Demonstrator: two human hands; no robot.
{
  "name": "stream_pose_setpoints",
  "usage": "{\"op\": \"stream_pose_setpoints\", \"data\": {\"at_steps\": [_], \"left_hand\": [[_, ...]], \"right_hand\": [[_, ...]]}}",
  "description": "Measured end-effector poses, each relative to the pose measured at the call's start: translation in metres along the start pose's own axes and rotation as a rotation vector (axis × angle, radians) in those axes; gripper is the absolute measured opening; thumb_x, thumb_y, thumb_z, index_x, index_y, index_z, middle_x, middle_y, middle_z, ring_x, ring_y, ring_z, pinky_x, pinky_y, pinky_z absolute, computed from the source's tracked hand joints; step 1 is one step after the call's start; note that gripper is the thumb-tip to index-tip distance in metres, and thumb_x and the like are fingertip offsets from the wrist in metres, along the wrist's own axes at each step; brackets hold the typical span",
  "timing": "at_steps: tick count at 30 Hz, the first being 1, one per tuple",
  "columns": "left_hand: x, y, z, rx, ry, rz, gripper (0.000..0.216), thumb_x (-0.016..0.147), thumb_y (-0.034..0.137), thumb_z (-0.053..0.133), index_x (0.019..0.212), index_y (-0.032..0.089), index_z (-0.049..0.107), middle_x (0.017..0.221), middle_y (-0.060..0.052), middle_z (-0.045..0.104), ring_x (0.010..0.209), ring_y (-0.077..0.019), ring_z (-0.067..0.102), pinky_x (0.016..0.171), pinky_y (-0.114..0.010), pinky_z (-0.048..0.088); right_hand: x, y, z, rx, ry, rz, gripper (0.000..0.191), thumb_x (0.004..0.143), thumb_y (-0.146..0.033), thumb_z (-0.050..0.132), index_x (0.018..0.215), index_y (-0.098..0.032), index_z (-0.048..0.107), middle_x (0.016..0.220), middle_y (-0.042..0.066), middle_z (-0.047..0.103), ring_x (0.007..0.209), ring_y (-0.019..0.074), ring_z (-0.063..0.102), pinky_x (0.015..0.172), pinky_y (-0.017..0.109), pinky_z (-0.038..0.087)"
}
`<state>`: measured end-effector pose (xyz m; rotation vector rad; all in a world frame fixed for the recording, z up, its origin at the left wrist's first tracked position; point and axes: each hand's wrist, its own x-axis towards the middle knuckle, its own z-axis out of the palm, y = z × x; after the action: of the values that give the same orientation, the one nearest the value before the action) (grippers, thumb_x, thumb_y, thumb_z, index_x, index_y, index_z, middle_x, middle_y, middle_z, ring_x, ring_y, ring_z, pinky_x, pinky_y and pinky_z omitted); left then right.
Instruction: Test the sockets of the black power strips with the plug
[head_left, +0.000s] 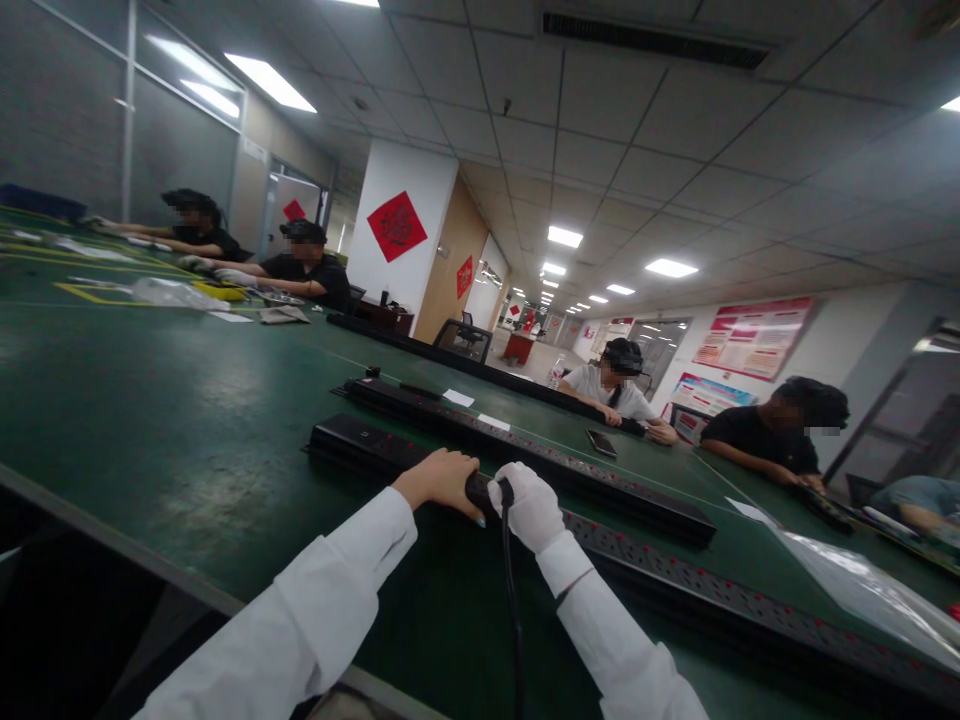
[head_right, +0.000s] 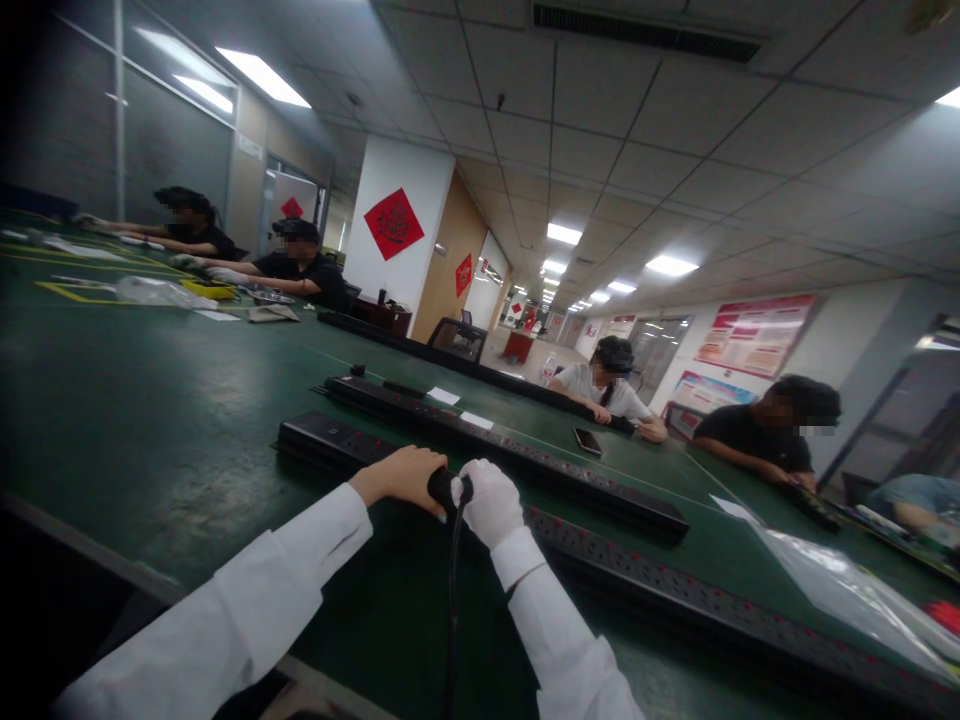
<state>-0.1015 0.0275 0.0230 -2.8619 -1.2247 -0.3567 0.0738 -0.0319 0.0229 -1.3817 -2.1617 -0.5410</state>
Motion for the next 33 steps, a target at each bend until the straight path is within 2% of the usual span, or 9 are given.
{"op": "stream_pose_setpoints", "data": {"at_steps": [7,16,22,33], "left_hand": [[0.001,-0.004,0.000,-0.044,-0.041,-0.003,0.074,0.046,0.079,0.048,0.092,0.022,0.054,0.093,-0.006,0.063,0.082,-0.0251,0.058,0.074,-0.033,0.038],[0.001,-0.004,-0.001,-0.057,-0.037,-0.009,0.075,0.046,0.079,0.049,0.095,0.022,0.054,0.095,-0.006,0.062,0.084,-0.0257,0.058,0.075,-0.034,0.038],[0.000,-0.003,-0.002,-0.067,-0.040,-0.010,0.074,0.046,0.078,0.049,0.095,0.022,0.054,0.095,-0.005,0.062,0.084,-0.0254,0.058,0.075,-0.034,0.038],[0.001,-0.005,-0.001,-0.093,-0.052,-0.012,0.074,0.046,0.077,0.050,0.095,0.022,0.054,0.095,-0.006,0.062,0.084,-0.0254,0.057,0.079,-0.035,0.036]], "right_hand": [[-0.003,0.000,-0.002,-0.017,-0.015,0.031,0.021,0.084,-0.037,0.042,0.086,-0.022,0.057,0.081,0.002,0.057,0.079,0.0123,0.052,0.072,0.021,0.036],[0.006,0.002,-0.008,-0.120,-0.120,0.004,0.034,0.085,-0.049,0.036,0.082,-0.024,0.058,0.081,0.001,0.059,0.074,0.0114,0.055,0.062,0.020,0.034],[0.008,-0.002,-0.009,-0.228,-0.116,0.032,0.037,0.087,-0.047,0.031,0.082,-0.022,0.057,0.080,0.001,0.060,0.067,0.0110,0.056,0.056,0.021,0.029],[0.008,-0.002,-0.008,-0.258,-0.183,0.067,0.036,0.087,-0.048,0.029,0.084,-0.021,0.053,0.067,0.001,0.062,0.058,0.0120,0.057,0.049,0.022,0.023]]}}
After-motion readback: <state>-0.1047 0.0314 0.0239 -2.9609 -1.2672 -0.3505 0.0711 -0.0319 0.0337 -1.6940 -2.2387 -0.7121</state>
